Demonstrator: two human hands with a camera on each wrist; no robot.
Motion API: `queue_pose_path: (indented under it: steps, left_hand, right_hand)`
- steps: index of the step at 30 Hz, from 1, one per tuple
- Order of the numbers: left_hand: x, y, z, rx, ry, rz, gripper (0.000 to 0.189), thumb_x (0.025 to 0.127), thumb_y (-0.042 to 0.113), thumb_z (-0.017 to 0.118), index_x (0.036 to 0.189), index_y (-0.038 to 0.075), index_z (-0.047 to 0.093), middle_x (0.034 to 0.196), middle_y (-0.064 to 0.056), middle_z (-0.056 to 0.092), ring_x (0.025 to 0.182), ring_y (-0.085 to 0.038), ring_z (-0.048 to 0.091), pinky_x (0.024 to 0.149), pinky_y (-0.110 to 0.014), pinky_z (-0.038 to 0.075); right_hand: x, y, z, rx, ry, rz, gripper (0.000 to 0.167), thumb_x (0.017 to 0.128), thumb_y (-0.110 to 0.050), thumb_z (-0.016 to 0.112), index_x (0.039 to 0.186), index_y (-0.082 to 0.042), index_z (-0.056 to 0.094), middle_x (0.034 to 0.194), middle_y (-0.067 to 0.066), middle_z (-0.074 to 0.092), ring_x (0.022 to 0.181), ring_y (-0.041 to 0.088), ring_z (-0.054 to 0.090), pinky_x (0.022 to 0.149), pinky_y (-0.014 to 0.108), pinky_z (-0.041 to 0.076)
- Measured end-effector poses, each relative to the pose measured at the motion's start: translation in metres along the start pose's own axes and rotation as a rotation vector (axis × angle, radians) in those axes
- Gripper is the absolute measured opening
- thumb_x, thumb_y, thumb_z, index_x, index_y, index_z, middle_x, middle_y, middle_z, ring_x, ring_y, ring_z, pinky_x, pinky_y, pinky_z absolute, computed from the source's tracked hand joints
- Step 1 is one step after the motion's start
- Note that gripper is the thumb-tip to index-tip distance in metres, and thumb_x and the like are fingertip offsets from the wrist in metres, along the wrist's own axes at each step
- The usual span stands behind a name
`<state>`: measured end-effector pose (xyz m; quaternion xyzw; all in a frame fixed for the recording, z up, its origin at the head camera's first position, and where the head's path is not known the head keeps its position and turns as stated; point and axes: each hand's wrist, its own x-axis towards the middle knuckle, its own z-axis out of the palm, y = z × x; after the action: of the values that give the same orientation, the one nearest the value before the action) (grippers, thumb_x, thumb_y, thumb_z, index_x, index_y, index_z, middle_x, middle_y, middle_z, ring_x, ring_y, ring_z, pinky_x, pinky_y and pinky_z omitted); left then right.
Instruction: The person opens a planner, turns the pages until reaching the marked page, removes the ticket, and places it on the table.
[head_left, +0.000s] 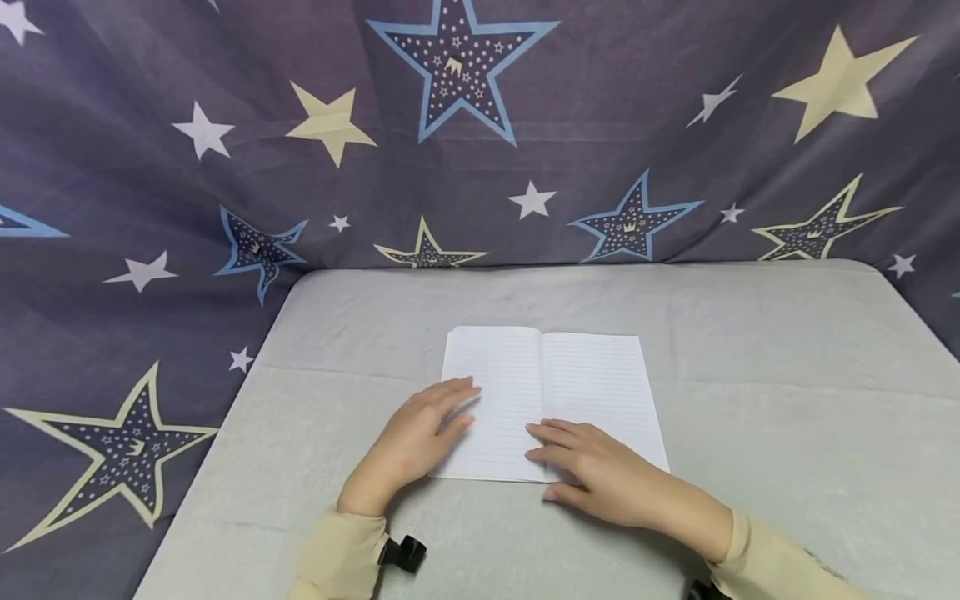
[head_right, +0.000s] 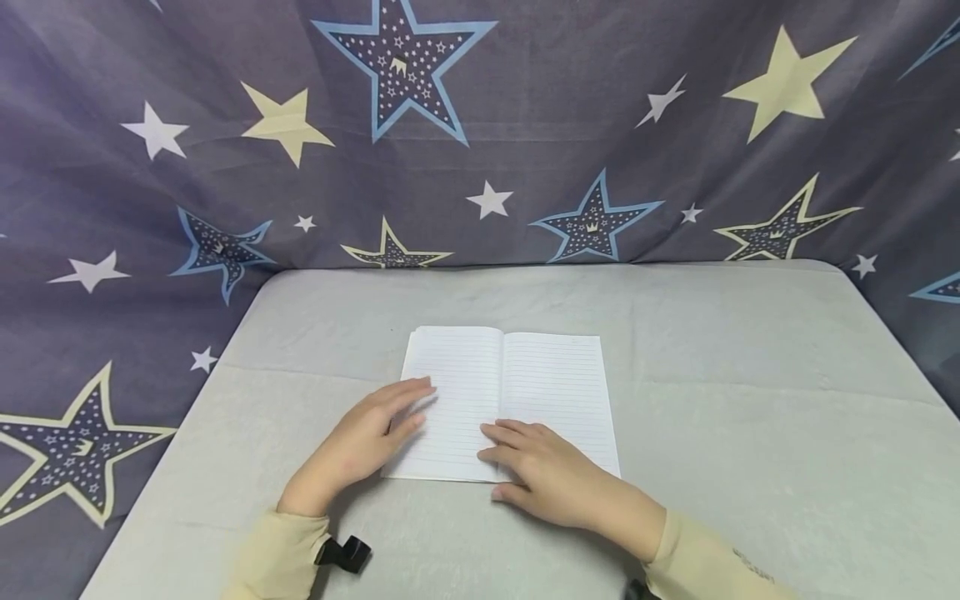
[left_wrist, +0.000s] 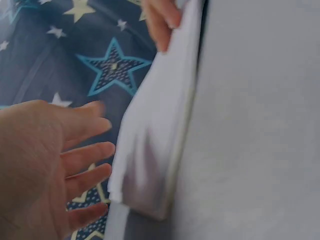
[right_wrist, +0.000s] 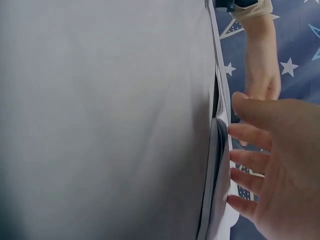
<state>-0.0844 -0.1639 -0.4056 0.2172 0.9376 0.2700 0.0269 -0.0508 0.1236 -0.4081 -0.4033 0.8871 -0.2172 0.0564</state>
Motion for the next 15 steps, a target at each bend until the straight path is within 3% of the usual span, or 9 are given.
queue_pose_path:
  steps: [4,8,15]
  left_hand:
    - [0.0,0.0,0.01,0.051,-0.091,0.027,0.058,0.09,0.027,0.074,0.142,0.01,0.055,0.154,-0.009,0.042,0.142,-0.031,0.036,0.114,-0.053,0.029]
    - [-0.001,-0.003,0.011,0.058,-0.126,0.022,0.065,0.085,0.025,0.078,0.142,0.008,0.054,0.154,-0.01,0.041,0.143,-0.031,0.035,0.115,-0.053,0.028]
    - [-0.002,-0.007,0.006,0.02,-0.157,0.005,0.07,0.081,0.024,0.082,0.143,0.007,0.053,0.155,-0.01,0.04,0.143,-0.033,0.034,0.114,-0.055,0.027]
  right_hand:
    - [-0.017,0.011,-0.005,-0.007,0.074,-0.007,0.044,0.091,-0.033,0.071,0.13,-0.012,0.065,0.146,0.01,0.05,0.134,0.029,0.046,0.106,0.052,0.041]
    - [-0.04,0.03,-0.014,-0.041,0.158,0.022,0.05,0.085,-0.031,0.077,0.129,-0.009,0.065,0.143,0.014,0.053,0.13,0.034,0.05,0.103,0.053,0.042]
    - [-0.066,0.062,-0.028,-0.025,0.128,0.126,0.065,0.078,-0.028,0.084,0.135,-0.006,0.06,0.148,0.019,0.046,0.133,0.042,0.043,0.102,0.061,0.039]
